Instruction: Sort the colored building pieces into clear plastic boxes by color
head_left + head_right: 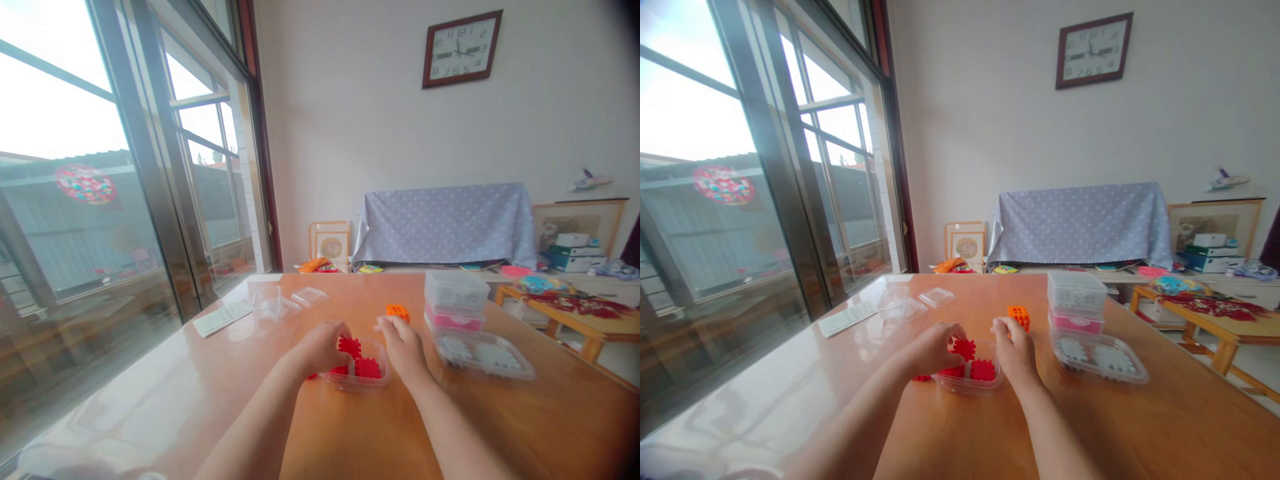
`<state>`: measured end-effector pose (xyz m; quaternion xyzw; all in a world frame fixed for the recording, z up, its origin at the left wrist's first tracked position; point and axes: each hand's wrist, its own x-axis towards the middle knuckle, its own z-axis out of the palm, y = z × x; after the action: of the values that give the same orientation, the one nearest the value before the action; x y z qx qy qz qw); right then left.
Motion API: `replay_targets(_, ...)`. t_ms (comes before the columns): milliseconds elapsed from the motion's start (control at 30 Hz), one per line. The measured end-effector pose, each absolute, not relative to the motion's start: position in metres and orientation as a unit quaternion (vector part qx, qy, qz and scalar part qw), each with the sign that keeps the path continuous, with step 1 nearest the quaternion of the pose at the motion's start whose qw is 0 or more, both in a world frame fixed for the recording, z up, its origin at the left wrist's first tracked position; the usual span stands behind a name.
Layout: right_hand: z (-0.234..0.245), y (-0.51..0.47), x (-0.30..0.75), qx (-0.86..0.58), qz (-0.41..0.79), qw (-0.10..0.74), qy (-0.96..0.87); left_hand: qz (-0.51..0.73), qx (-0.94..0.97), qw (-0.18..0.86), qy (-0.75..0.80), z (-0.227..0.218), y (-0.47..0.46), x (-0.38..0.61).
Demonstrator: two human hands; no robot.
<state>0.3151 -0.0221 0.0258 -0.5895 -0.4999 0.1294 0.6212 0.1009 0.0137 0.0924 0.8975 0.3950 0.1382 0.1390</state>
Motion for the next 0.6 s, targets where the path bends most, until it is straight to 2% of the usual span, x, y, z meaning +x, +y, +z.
replay_targets(200,0.032,-0.025,0.316,-0.588,0.13,0.627,-0.494,0.085,0.915,0.139,0.37,0.07,0.014,0.143)
replay_targets(600,0.038,-0.029,0.32,-0.579,0.134,0.639,-0.488,0.062,0.901,0.165,0.397,0.067,0.012,0.149)
